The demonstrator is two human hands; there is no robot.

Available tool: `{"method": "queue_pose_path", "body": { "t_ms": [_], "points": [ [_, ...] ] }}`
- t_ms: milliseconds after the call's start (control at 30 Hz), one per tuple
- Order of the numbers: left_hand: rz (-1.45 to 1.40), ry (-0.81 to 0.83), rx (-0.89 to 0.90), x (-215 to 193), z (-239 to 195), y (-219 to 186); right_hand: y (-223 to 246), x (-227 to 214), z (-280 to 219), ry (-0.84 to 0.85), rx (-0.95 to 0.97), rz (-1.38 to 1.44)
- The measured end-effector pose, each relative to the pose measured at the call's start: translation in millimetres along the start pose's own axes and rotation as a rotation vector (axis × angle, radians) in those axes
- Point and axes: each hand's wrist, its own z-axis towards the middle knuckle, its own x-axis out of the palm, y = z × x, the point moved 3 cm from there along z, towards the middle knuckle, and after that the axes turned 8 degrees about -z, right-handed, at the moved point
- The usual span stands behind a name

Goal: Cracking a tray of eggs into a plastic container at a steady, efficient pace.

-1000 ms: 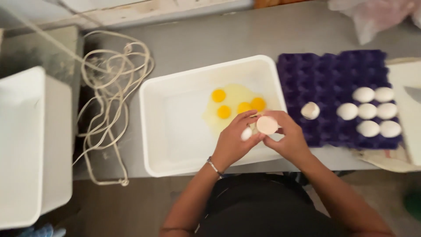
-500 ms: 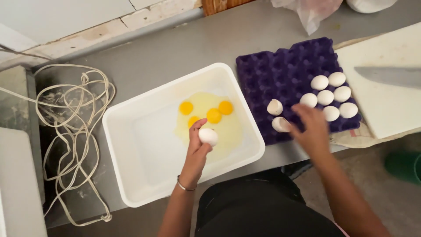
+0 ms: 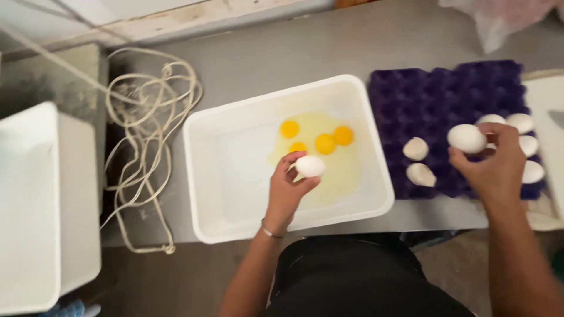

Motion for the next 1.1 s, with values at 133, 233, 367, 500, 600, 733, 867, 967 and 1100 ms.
{"method": "queue_pose_path", "body": {
  "t_ms": [133, 233, 367, 500, 600, 733, 867, 967, 1100],
  "points": [
    [-0.027, -0.026, 0.014, 8, -5, -4, 101, 41, -22, -0.071, -0.238, 0.461],
    [-0.049, -0.017, 0.038, 10, -7, 0, 162, 68, -35, -0.253, -0.563, 0.420],
    [-0.269, -0.004, 0.144, -2, -11, 5, 182, 80, -36, -0.213, -0.599, 0.470],
    [-0.345, 0.003, 0.146, -2, -9, 17, 191, 95, -41, -0.069, -0.587, 0.535],
    [-0.311, 0.008, 0.169, -9, -14, 15, 183, 107, -43, 0.202, -0.210, 0.752],
    [-0.256, 0.002, 0.223, -12, -18, 12, 147, 141, -39, 0.548, 0.326, 1.224],
    [-0.135, 0.052, 0.249, -5, -17, 8, 159, 140, -45, 0.764, 0.427, 0.969],
    [-0.030, 0.073, 0.242, -3, -20, 0, 186, 117, -42, 0.721, 0.341, 0.750],
    [0.002, 0.054, 0.240, -4, -21, -5, 170, 121, -41, 0.632, 0.233, 0.555]
  ]
}}
